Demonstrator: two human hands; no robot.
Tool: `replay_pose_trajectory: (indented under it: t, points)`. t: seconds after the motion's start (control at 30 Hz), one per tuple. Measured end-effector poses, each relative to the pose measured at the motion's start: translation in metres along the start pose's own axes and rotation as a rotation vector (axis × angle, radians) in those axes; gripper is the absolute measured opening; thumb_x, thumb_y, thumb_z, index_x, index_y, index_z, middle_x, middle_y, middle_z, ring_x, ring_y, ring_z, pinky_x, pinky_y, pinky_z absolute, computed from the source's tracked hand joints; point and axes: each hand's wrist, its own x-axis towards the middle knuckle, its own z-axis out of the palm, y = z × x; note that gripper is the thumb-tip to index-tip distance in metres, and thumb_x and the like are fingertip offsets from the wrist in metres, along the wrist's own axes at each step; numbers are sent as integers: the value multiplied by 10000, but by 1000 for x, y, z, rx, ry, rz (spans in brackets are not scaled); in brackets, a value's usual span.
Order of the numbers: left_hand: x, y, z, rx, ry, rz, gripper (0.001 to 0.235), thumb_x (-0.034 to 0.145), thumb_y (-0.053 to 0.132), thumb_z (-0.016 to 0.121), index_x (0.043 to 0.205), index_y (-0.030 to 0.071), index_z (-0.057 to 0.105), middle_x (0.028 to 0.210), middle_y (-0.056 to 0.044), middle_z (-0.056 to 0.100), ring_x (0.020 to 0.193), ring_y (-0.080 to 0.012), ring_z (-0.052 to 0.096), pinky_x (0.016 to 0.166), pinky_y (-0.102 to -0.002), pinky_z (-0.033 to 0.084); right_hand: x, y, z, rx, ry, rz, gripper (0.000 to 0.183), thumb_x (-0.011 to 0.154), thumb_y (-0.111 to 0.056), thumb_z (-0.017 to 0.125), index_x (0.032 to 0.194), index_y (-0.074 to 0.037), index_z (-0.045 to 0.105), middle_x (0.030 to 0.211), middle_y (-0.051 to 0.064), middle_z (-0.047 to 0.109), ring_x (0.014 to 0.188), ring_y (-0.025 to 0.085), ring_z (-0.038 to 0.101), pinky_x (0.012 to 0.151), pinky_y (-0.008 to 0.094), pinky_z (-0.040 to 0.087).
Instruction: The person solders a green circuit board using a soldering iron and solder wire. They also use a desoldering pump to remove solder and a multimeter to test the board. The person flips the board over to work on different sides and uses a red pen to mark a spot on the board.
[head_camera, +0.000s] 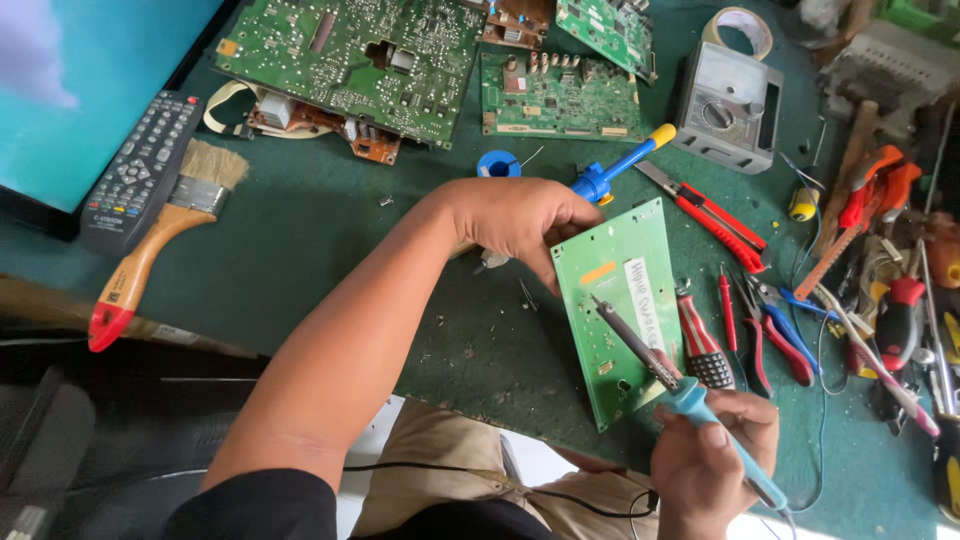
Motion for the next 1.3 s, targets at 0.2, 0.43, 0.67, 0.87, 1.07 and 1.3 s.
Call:
replay_pose_trajectory:
  t: [0.2,0.43,0.67,0.87,1.07,1.3]
  points:
    - [-1,5,-4,134,33,-83,461,808,146,945,1211,95,728,1236,29,794,1128,-42,696,1012,-248,569,3,-10,20,-24,-97,-31,246,977,-213,709,1106,-30,608,897,201,701,692,232,715,1165,726,613]
    - [-1,5,-3,136,35,-97,438,824,182,939,1200,97,731,1205,44,797,1089,-24,687,979,-231,566,0,-7,18,-60,-51,2,208,972,-209,683,1023,-14,635,717,97,581,699,396,719,997,632,684]
    - [-1,2,-5,138,29,-87,453,814,148,945,1207,93,728,1220,28,794,1102,-43,695,999,-252,579,-4,0,7,-45,-2,58,171,962,-176,726,1046,-38,669,868,96,706,1102,582,763,613,307,606]
    - [-1,6,-2,136,38,-86,446,824,181,937,1209,95,728,1235,35,792,1122,-31,688,1011,-241,569,-3,0,8,-18,14,57,216,959,-203,750,1047,-18,682,895,100,705,995,567,769,649,385,634]
    - [-2,8,-3,130,30,-94,462,813,206,934,1211,87,732,1236,23,797,1124,-41,698,1012,-254,585,-1,0,8,-25,48,60,244,934,-218,790,1005,-2,701,771,134,654,624,358,679,811,545,693]
    - [0,1,-5,112,26,-64,471,814,152,937,1225,84,716,1262,2,785,1147,-66,705,1037,-275,596,0,-1,8,-6,24,75,202,943,-191,763,1018,-21,684,821,138,673,1026,579,763,603,318,558]
